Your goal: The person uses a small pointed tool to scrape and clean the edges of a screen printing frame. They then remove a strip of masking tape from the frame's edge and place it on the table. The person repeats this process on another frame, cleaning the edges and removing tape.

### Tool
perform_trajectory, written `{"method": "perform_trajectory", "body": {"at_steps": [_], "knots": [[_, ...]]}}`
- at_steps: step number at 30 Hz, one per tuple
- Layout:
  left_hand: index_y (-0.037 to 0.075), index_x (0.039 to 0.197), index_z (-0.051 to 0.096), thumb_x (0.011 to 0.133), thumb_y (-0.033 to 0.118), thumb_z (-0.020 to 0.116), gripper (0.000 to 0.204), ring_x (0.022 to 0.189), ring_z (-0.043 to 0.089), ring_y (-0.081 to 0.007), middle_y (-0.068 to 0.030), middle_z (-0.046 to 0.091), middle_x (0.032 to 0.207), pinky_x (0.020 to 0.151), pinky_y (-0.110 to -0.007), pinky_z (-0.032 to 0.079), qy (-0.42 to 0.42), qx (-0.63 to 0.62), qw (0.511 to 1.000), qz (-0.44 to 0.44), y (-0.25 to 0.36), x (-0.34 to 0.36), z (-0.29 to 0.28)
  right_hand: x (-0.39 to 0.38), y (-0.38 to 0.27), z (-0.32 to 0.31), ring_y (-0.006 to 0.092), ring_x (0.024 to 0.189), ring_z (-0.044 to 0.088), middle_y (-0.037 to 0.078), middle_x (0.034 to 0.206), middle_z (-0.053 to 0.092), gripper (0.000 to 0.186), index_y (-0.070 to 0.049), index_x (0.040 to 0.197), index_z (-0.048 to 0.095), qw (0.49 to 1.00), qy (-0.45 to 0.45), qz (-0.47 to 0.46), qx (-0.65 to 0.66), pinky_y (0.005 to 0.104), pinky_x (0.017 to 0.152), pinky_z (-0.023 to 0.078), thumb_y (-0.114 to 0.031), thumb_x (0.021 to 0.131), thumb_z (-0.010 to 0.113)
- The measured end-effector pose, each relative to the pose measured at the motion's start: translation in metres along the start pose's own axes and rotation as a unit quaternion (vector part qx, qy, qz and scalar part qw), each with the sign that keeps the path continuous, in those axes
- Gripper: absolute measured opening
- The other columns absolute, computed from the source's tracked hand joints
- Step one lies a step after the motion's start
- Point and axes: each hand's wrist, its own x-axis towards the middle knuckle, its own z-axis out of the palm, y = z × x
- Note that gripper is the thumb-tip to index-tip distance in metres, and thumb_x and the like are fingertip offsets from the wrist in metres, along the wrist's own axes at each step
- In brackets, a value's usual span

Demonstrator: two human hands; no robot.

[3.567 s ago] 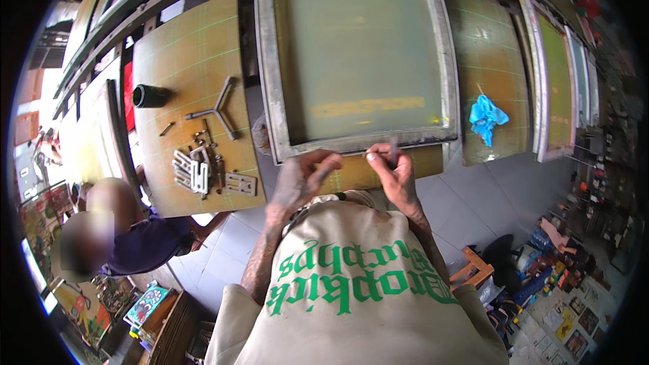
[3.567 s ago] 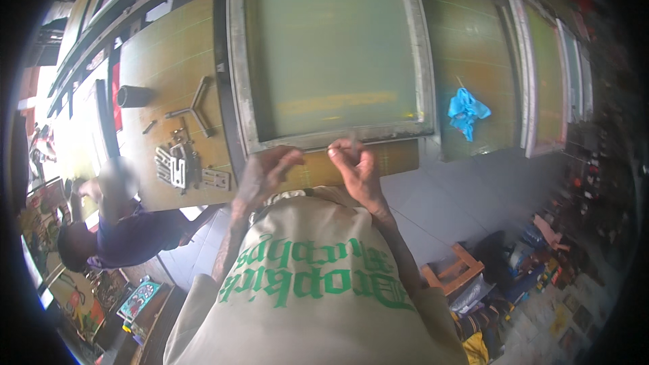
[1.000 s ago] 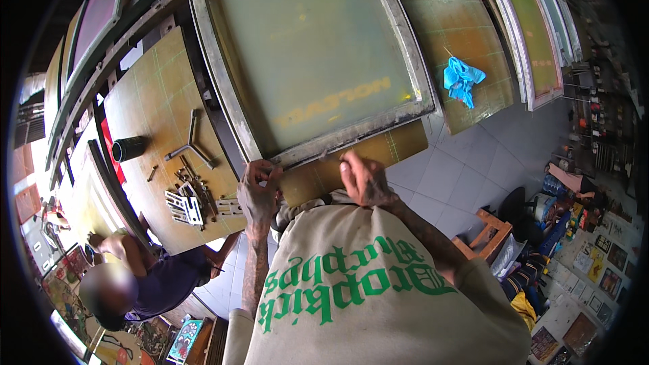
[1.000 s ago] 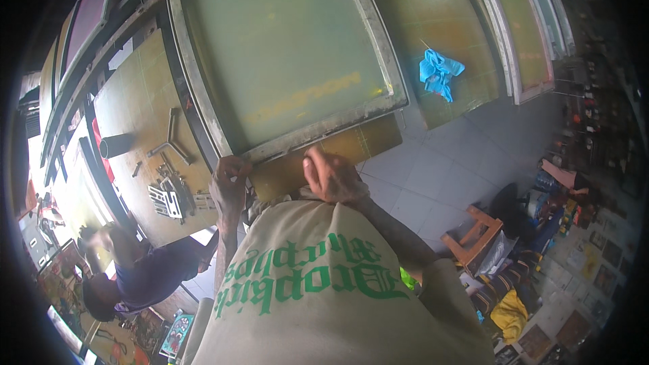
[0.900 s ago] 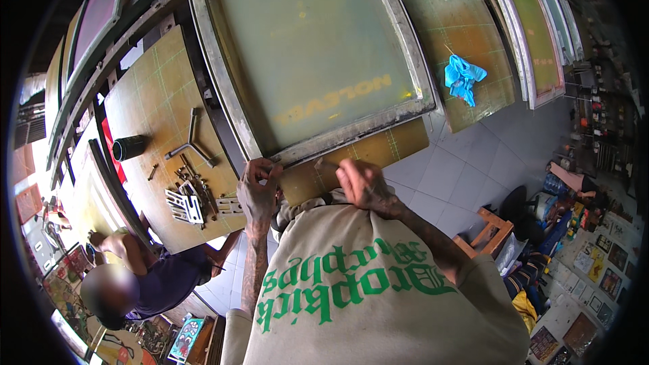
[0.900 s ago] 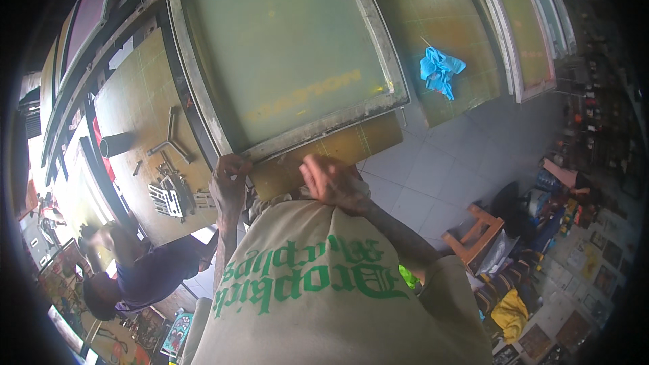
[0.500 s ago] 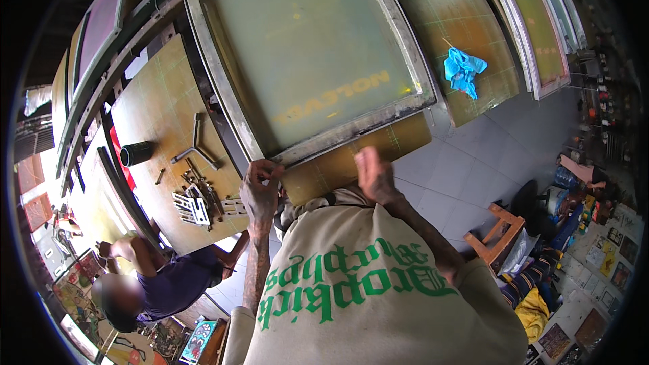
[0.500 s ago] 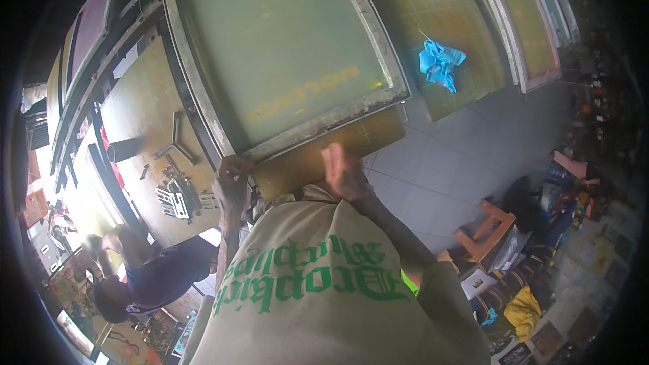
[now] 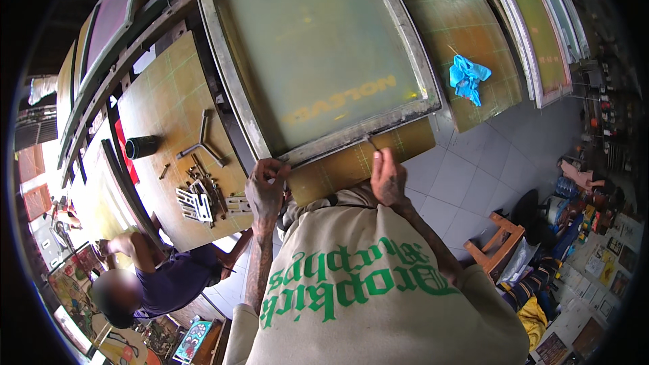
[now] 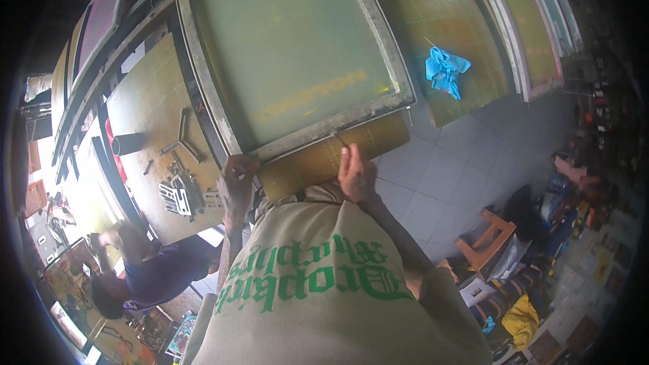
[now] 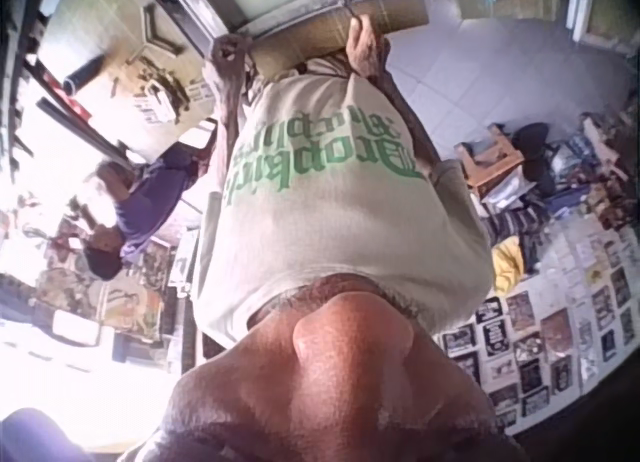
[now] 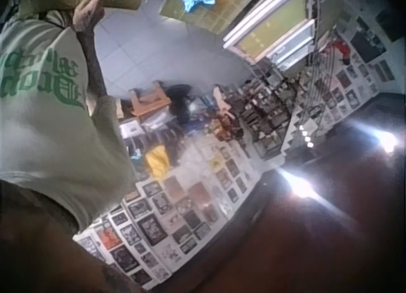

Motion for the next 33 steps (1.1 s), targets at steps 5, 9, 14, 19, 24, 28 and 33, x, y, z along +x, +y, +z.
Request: {"method": "perform_trajectory", "body": {"at_steps": [5, 9, 14, 19, 24, 28, 33], "knots": [[0.009, 0.094, 0.069, 0.083, 0.021, 0.079, 0.020, 0.061, 0.059, -0.0154, -0.0034, 0.064, 0.071, 0.058, -0.032, 0.045, 0.017, 0.000, 1.000, 0.010, 0.001, -0.001, 0.001, -0.010, -0.002, 0.000, 0.0350, 0.064, 0.064, 0.013, 0.069, 0.061, 0.016, -0.008, 0.098, 0.057, 0.998, -0.024, -0.062, -0.008, 0.0441, 0.057, 0.048, -0.023, 0.100, 0.057], [0.009, 0.093, 0.070, 0.082, 0.021, 0.079, 0.019, 0.056, 0.058, -0.0147, -0.0032, 0.062, 0.067, 0.054, -0.032, 0.044, 0.025, -0.011, 0.999, 0.025, 0.004, -0.002, -0.001, -0.002, 0.010, -0.001, 0.0359, 0.068, 0.065, 0.014, 0.076, 0.063, 0.019, -0.005, 0.103, 0.056, 1.000, 0.019, -0.012, 0.008, 0.0434, 0.060, 0.049, -0.023, 0.099, 0.059], [0.010, 0.095, 0.070, 0.082, 0.023, 0.080, 0.021, 0.067, 0.061, -0.0169, -0.0042, 0.066, 0.075, 0.062, -0.034, 0.046, 0.000, -0.007, 1.000, -0.023, 0.006, -0.002, -0.004, 0.012, -0.002, 0.009, 0.0283, 0.069, 0.065, 0.013, 0.086, 0.065, 0.025, -0.002, 0.111, 0.055, 0.990, 0.078, -0.042, 0.109, 0.0377, 0.062, 0.050, -0.019, 0.097, 0.065], [0.010, 0.095, 0.070, 0.082, 0.024, 0.080, 0.022, 0.067, 0.061, -0.0173, -0.0043, 0.067, 0.076, 0.063, -0.033, 0.047, -0.003, 0.008, 0.999, -0.039, 0.010, -0.001, -0.005, 0.032, 0.000, 0.009, 0.0216, 0.066, 0.063, 0.010, 0.082, 0.065, 0.022, -0.003, 0.107, 0.058, 0.990, 0.034, 0.002, 0.136, 0.0351, 0.059, 0.049, -0.020, 0.096, 0.068], [0.008, 0.094, 0.070, 0.082, 0.021, 0.080, 0.020, 0.060, 0.058, -0.0149, -0.0035, 0.062, 0.070, 0.056, -0.032, 0.045, 0.026, -0.010, 1.000, 0.012, 0.002, -0.002, 0.001, 0.038, 0.006, 0.007, 0.0246, 0.057, 0.057, 0.010, 0.073, 0.062, 0.017, -0.007, 0.097, 0.060, 0.997, 0.008, 0.027, 0.072, 0.0362, 0.054, 0.047, -0.019, 0.091, 0.069], [0.008, 0.094, 0.070, 0.082, 0.022, 0.080, 0.021, 0.059, 0.057, -0.0145, -0.0031, 0.061, 0.069, 0.056, -0.032, 0.044, 0.032, -0.012, 0.999, 0.022, -0.001, 0.000, 0.003, 0.042, -0.001, 0.008, 0.0248, 0.053, 0.055, 0.009, 0.068, 0.060, 0.017, -0.006, 0.094, 0.059, 0.997, 0.013, 0.041, 0.064, 0.0368, 0.051, 0.045, -0.017, 0.087, 0.070], [0.007, 0.093, 0.070, 0.081, 0.022, 0.081, 0.022, 0.059, 0.057, -0.0141, -0.0029, 0.062, 0.069, 0.056, -0.031, 0.044, 0.023, -0.008, 1.000, 0.003, 0.001, 0.000, 0.002, 0.046, -0.002, 0.014, 0.0122, 0.051, 0.032, 0.002, 0.058, 0.038, 0.017, -0.006, 0.089, 0.058, 0.994, 0.081, 0.010, 0.069, 0.0311, 0.047, 0.031, -0.015, 0.086, 0.072]]}}
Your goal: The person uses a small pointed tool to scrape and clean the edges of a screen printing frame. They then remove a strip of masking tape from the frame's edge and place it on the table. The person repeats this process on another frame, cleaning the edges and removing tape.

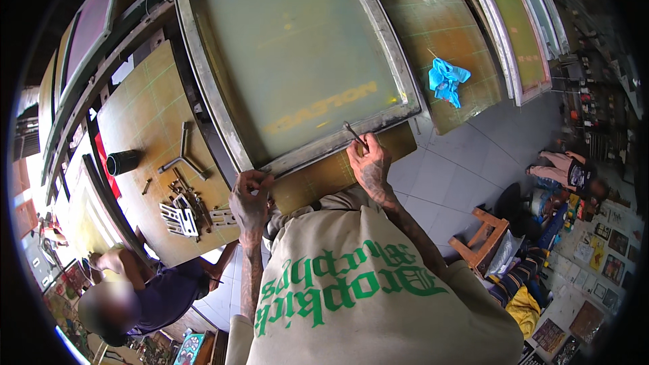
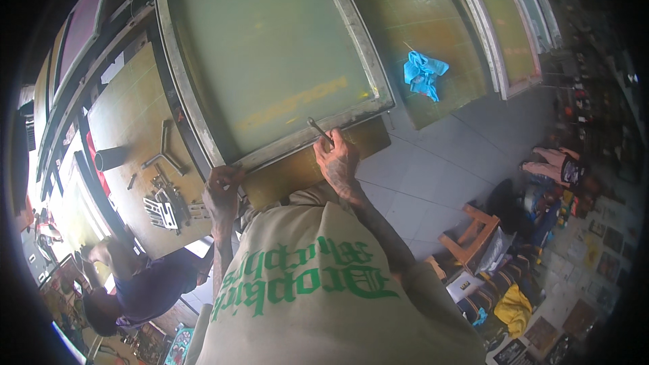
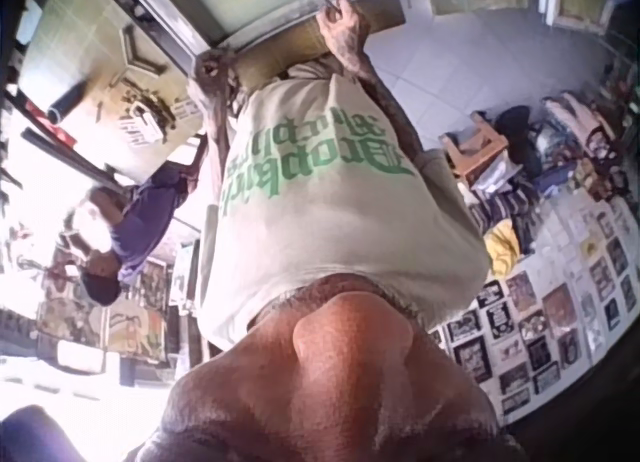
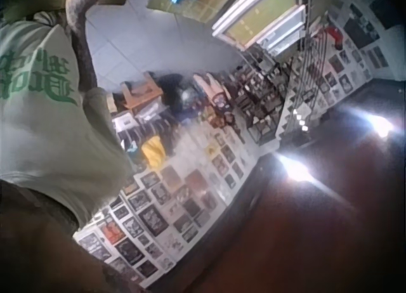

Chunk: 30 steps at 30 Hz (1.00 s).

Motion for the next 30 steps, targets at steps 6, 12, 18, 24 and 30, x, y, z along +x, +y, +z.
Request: {"method": "perform_trajectory", "body": {"at_steps": [6, 12, 18, 24, 30], "knots": [[0.008, 0.094, 0.070, 0.080, 0.022, 0.081, 0.022, 0.060, 0.058, -0.0140, -0.0029, 0.064, 0.070, 0.057, -0.031, 0.045, 0.002, -0.002, 1.000, -0.006, 0.000, 0.000, 0.000, 0.012, 0.004, -0.011, 0.0094, 0.054, 0.042, 0.002, 0.061, 0.048, 0.016, -0.004, 0.090, 0.057, 0.998, 0.039, 0.043, 0.005, 0.0299, 0.050, 0.037, -0.011, 0.086, 0.070], [0.007, 0.091, 0.071, 0.080, 0.022, 0.082, 0.022, 0.059, 0.057, -0.0142, -0.0022, 0.063, 0.069, 0.058, -0.032, 0.045, 0.016, 0.010, 1.000, 0.008, -0.002, 0.001, 0.000, 0.047, 0.041, -0.044, 0.0162, 0.052, 0.044, 0.005, 0.058, 0.046, 0.020, -0.003, 0.082, 0.060, 0.987, 0.134, 0.083, -0.029, 0.0367, 0.052, 0.039, -0.020, 0.082, 0.073], [0.008, 0.091, 0.071, 0.079, 0.022, 0.083, 0.022, 0.059, 0.055, -0.0129, -0.0016, 0.061, 0.067, 0.056, -0.030, 0.042, 0.014, 0.012, 1.000, 0.000, -0.002, 0.001, 0.000, 0.079, 0.081, -0.077, 0.0228, 0.057, 0.059, 0.011, 0.066, 0.061, 0.019, -0.002, 0.087, 0.063, 0.979, 0.149, 0.091, -0.107, 0.0383, 0.058, 0.046, -0.019, 0.084, 0.071], [0.007, 0.091, 0.071, 0.079, 0.021, 0.083, 0.022, 0.059, 0.054, -0.0128, -0.0017, 0.060, 0.067, 0.056, -0.030, 0.042, 0.011, -0.005, 1.000, 0.005, -0.004, 0.001, 0.000, 0.086, 0.087, -0.091, 0.0184, 0.056, 0.051, 0.006, 0.063, 0.053, 0.018, -0.003, 0.087, 0.064, 0.986, 0.112, 0.094, -0.084, 0.0373, 0.055, 0.042, -0.020, 0.085, 0.070], [0.007, 0.091, 0.071, 0.079, 0.020, 0.082, 0.021, 0.059, 0.055, -0.0132, -0.0023, 0.062, 0.068, 0.058, -0.030, 0.044, 0.006, -0.001, 1.000, 0.000, 0.004, 0.002, -0.001, 0.086, 0.104, -0.091, 0.0134, 0.056, 0.045, 0.003, 0.062, 0.049, 0.016, -0.003, 0.084, 0.064, 0.988, 0.139, 0.040, -0.055, 0.0348, 0.053, 0.039, -0.018, 0.086, 0.071]]}}
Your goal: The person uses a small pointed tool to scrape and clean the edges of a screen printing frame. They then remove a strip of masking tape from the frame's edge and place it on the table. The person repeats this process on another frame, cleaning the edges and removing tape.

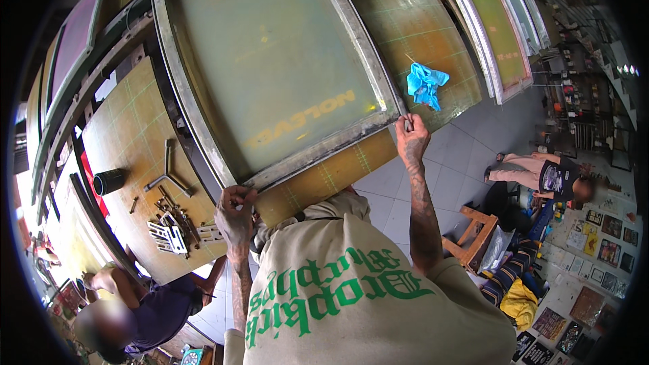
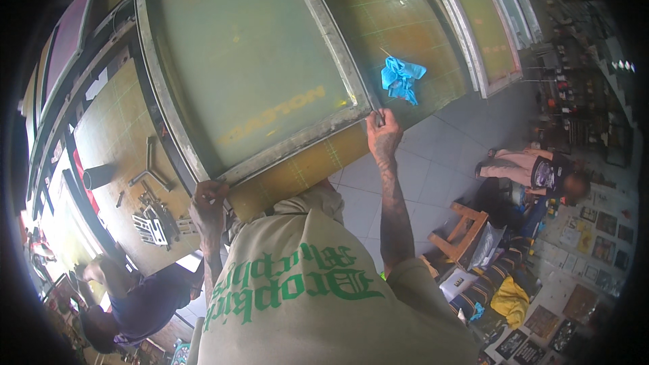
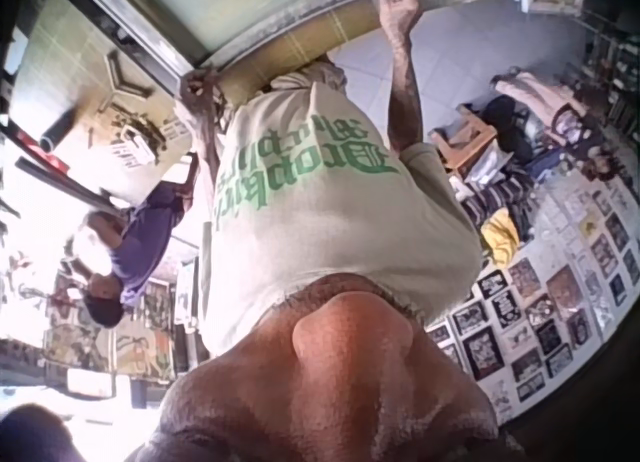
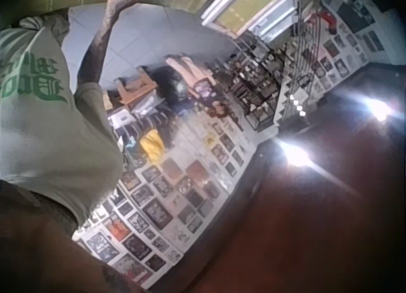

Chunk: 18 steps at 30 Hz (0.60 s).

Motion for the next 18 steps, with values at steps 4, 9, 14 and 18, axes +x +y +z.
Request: {"method": "perform_trajectory", "body": {"at_steps": [4, 9, 14, 18], "knots": [[0.006, 0.091, 0.071, 0.079, 0.020, 0.082, 0.022, 0.061, 0.057, -0.0120, -0.0029, 0.062, 0.069, 0.059, -0.030, 0.045, 0.013, -0.002, 1.000, 0.004, -0.004, -0.002, -0.002, 0.000, 0.009, 0.019, 0.0099, 0.059, 0.048, 0.000, 0.066, 0.055, 0.018, -0.003, 0.082, 0.066, 0.992, 0.031, 0.084, 0.087, 0.0333, 0.054, 0.041, -0.020, 0.086, 0.072], [0.009, 0.095, 0.069, 0.083, 0.019, 0.081, 0.020, 0.055, 0.059, -0.0076, 0.0003, 0.061, 0.071, 0.048, -0.028, 0.046, -0.017, -0.101, 0.994, -0.046, -0.003, -0.005, -0.002, 0.004, 0.021, 0.026, 0.0113, 0.072, 0.055, -0.002, 0.082, 0.065, 0.019, -0.008, 0.090, 0.073, 0.934, 0.116, 0.223, 0.253, 0.0304, 0.061, 0.044, -0.024, 0.079, 0.076], [0.010, 0.099, 0.071, 0.084, 0.025, 0.081, 0.023, 0.053, 0.063, -0.0122, -0.0020, 0.065, 0.075, 0.049, -0.029, 0.050, -0.007, -0.033, 0.999, -0.025, -0.015, -0.005, 0.001, -0.013, -0.070, 0.038, 0.0126, 0.088, 0.061, 0.004, 0.093, 0.069, 0.012, -0.002, 0.095, 0.069, 0.957, -0.086, 0.081, 0.266, 0.0297, 0.082, 0.048, -0.013, 0.091, 0.069], [0.009, 0.089, 0.067, 0.076, 0.020, 0.082, 0.022, 0.068, 0.063, -0.0223, -0.0075, 0.066, 0.080, 0.060, -0.038, 0.049, 0.003, -0.065, 0.997, -0.041, -0.010, -0.009, -0.003, -0.071, -0.195, 0.081, 0.0041, 0.069, 0.054, -0.003, 0.079, 0.063, 0.015, -0.006, 0.098, 0.071, 0.886, -0.376, -0.101, 0.253, 0.0243, 0.059, 0.044, -0.020, 0.090, 0.073]]}}
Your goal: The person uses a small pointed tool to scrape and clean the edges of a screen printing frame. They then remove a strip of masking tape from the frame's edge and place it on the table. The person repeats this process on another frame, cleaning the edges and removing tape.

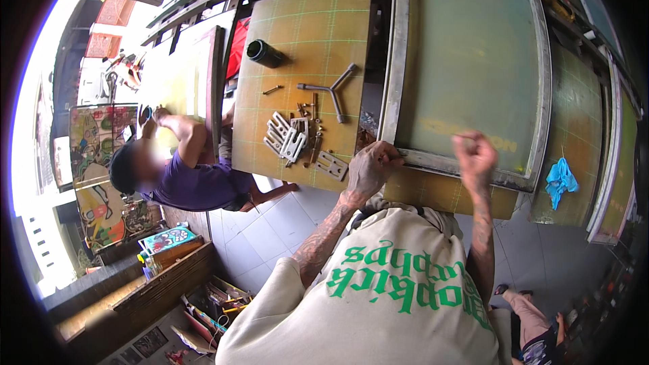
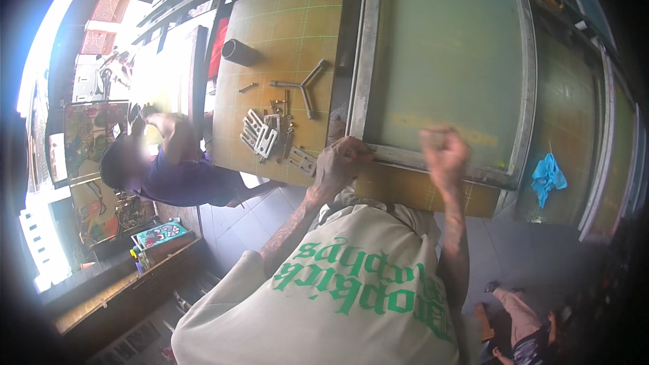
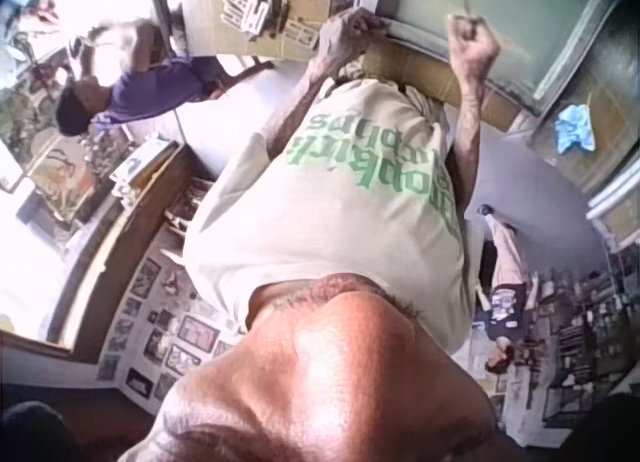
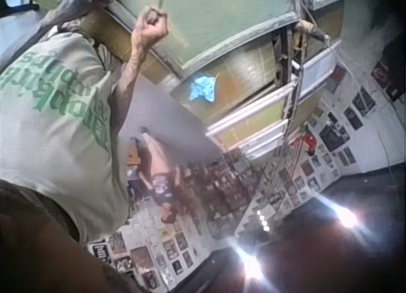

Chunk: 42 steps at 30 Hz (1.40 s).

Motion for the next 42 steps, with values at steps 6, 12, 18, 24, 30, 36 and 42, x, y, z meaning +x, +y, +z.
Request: {"method": "perform_trajectory", "body": {"at_steps": [6, 12, 18, 24, 30, 36, 42], "knots": [[0.005, 0.085, 0.066, 0.075, 0.030, 0.082, 0.031, 0.072, 0.065, -0.0334, -0.0130, 0.065, 0.080, 0.060, -0.042, 0.048, 0.043, 0.060, 0.995, 0.068, -0.034, -0.002, 0.006, 0.052, -0.061, 0.171, 0.0313, 0.062, 0.069, 0.013, 0.068, 0.068, 0.015, -0.009, 0.092, 0.071, 0.899, -0.334, -0.265, -0.103, 0.0429, 0.063, 0.056, -0.022, 0.085, 0.068], [0.003, 0.085, 0.066, 0.074, 0.013, 0.074, 0.017, 0.073, 0.063, -0.0403, -0.0199, 0.066, 0.082, 0.064, -0.047, 0.049, 0.108, 0.066, 0.979, 0.161, -0.044, 0.004, 0.015, 0.065, -0.024, 0.251, 0.0302, 0.059, 0.068, 0.015, 0.062, 0.064, 0.009, -0.010, 0.082, 0.066, 0.848, -0.318, -0.373, -0.200, 0.0433, 0.055, 0.054, -0.020, 0.081, 0.066], [0.004, 0.074, 0.066, 0.072, 0.012, 0.074, 0.012, 0.062, 0.062, -0.0399, -0.0165, 0.063, 0.065, 0.058, -0.047, 0.048, 0.051, 0.194, 0.970, 0.138, -0.090, 0.002, 0.030, 0.049, -0.035, 0.221, 0.0371, 0.067, 0.069, 0.015, 0.067, 0.067, 0.031, -0.010, 0.104, 0.063, 0.892, -0.310, -0.294, -0.150, 0.0459, 0.064, 0.055, -0.033, 0.083, 0.069], [0.007, 0.089, 0.069, 0.076, 0.019, 0.076, 0.019, 0.067, 0.067, -0.0288, -0.0109, 0.068, 0.075, 0.060, -0.039, 0.050, 0.056, 0.060, 0.992, 0.095, -0.010, 0.004, 0.005, 0.020, -0.045, 0.080, 0.0235, 0.068, 0.066, 0.014, 0.073, 0.065, 0.029, -0.003, 0.094, 0.063, 0.958, -0.267, -0.094, 0.055, 0.0378, 0.063, 0.050, -0.031, 0.098, 0.060], [0.011, 0.100, 0.070, 0.083, 0.027, 0.079, 0.025, 0.075, 0.069, -0.0264, -0.0050, 0.070, 0.079, 0.064, -0.038, 0.051, -0.075, 0.127, 0.987, 0.068, 0.076, 0.014, 0.025, -0.018, 0.023, -0.152, 0.0051, 0.068, 0.051, -0.003, 0.072, 0.062, 0.027, -0.003, 0.093, 0.073, 0.988, -0.129, 0.068, -0.046, 0.0237, 0.063, 0.042, -0.027, 0.098, 0.062], [0.014, 0.103, 0.071, 0.086, 0.022, 0.073, 0.019, 0.096, 0.065, -0.0260, -0.0042, 0.071, 0.100, 0.083, -0.039, 0.052, -0.149, 0.111, 0.923, 0.337, 0.125, 0.038, 0.138, -0.055, 0.059, -0.299, 0.0127, 0.064, 0.056, 0.003, 0.066, 0.063, 0.033, -0.003, 0.084, 0.076, 0.931, -0.140, 0.269, -0.205, 0.0310, 0.060, 0.044, -0.034, 0.090, 0.067], [0.020, 0.120, 0.066, 0.091, 0.029, 0.063, 0.030, 0.140, 0.038, -0.0329, -0.0036, 0.055, 0.137, 0.113, -0.051, 0.031, -0.153, 0.173, 0.830, 0.507, 0.147, 0.046, 0.267, -0.021, 0.105, -0.308, 0.0148, 0.065, 0.059, 0.007, 0.070, 0.068, 0.029, -0.005, 0.082, 0.077, 0.897, -0.251, 0.245, -0.270, 0.0322, 0.063, 0.046, -0.032, 0.087, 0.067]]}}
